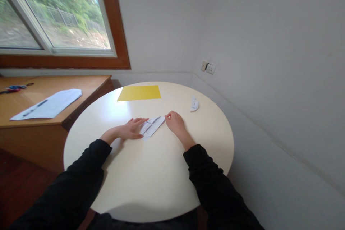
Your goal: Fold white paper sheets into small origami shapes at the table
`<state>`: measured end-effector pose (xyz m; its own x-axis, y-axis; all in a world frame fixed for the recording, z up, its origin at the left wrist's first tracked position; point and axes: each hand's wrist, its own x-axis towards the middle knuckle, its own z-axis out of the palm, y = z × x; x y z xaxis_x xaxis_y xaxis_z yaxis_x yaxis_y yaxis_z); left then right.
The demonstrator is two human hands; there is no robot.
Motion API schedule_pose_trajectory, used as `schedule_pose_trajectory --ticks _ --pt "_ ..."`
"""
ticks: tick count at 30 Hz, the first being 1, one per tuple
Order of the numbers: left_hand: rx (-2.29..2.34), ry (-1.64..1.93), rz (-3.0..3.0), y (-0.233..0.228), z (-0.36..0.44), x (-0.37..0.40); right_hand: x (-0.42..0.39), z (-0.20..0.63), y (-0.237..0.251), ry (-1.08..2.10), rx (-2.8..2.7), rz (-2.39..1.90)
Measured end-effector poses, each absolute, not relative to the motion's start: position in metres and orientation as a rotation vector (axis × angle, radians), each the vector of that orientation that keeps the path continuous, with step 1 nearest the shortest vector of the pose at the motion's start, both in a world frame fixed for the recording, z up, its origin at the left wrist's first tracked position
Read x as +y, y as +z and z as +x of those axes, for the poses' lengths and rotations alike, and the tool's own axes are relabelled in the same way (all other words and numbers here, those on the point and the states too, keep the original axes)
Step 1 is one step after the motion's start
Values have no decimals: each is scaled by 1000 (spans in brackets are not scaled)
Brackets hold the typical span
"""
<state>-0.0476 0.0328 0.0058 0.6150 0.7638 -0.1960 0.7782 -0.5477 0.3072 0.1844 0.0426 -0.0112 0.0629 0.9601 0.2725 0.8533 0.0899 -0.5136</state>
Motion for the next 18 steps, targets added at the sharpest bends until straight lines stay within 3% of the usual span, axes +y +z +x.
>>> schedule_pose_trajectory --ticks 18 --pt "1288 -25 2601 2 -30 16 52 182 -24 253 -1923 -1775"
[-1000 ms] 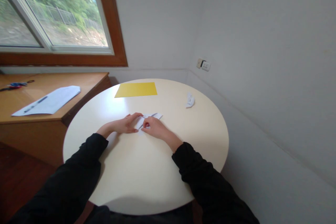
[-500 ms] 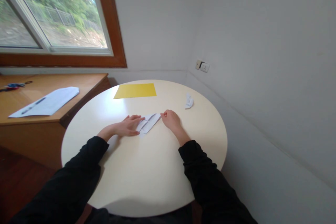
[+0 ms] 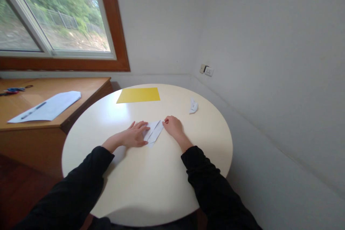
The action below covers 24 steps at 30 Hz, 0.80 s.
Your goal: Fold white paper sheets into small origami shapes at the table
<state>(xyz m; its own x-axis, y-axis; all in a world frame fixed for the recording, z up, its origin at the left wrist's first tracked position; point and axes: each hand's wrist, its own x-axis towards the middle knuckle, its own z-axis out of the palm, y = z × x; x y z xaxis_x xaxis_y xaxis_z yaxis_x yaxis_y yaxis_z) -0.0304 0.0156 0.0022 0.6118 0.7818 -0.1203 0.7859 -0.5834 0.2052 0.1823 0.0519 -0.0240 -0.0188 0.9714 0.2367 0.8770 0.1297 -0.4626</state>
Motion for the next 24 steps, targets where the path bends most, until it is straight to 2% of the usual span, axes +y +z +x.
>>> schedule_pose_trajectory --ticks 14,24 --pt "1263 155 2852 13 -5 -5 42 168 -12 289 -1915 -1734" --pt "1259 207 2837 -4 -6 1 41 167 -17 132 -2107 -1628"
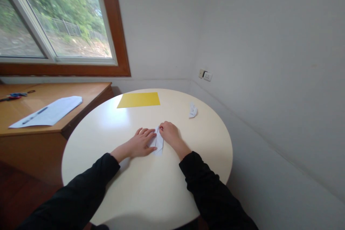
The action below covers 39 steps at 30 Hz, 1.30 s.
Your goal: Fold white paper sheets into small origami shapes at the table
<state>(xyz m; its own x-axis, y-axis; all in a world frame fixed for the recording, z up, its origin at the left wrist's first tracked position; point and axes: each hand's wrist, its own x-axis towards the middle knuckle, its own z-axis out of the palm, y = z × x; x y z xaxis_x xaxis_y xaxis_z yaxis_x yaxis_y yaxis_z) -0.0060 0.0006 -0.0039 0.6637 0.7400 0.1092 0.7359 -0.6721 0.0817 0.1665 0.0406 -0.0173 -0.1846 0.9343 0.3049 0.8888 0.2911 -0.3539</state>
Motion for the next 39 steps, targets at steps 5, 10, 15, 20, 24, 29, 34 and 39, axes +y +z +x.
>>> schedule_pose_trajectory --ticks 5,10,15,20,24,29,34,39 --pt "1235 203 2826 -12 -8 6 38 167 -15 159 -2143 -1605" --pt "1247 176 2805 -11 -7 5 36 166 -10 244 -2125 -1598" --pt "1233 177 2790 -10 -5 4 38 168 -9 308 -2109 -1546" --pt "1194 159 2750 -10 -6 5 45 178 -13 403 -2087 -1425" --pt "1157 116 2704 -9 -10 9 49 186 -17 490 -2087 -1311" --pt "1170 74 2643 -6 -17 12 48 190 -15 520 -2146 -1261" --pt "1166 51 2570 -2 -19 14 47 192 -14 539 -2136 -1251" --pt "1132 38 2490 3 -22 17 48 195 -17 576 -2123 -1228"
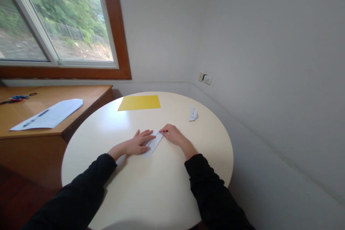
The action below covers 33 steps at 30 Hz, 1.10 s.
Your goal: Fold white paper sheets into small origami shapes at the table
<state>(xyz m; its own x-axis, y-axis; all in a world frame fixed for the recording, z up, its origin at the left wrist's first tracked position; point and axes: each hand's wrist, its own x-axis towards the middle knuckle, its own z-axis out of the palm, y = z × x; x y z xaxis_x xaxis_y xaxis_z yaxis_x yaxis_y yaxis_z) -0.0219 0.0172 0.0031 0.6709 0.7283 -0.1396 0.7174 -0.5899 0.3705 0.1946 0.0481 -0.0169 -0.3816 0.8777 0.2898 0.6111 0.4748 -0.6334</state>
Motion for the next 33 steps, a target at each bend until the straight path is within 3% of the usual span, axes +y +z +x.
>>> schedule_pose_trajectory --ticks 33 --pt "1011 170 2311 7 -35 25 42 199 -8 871 -2107 -1136"
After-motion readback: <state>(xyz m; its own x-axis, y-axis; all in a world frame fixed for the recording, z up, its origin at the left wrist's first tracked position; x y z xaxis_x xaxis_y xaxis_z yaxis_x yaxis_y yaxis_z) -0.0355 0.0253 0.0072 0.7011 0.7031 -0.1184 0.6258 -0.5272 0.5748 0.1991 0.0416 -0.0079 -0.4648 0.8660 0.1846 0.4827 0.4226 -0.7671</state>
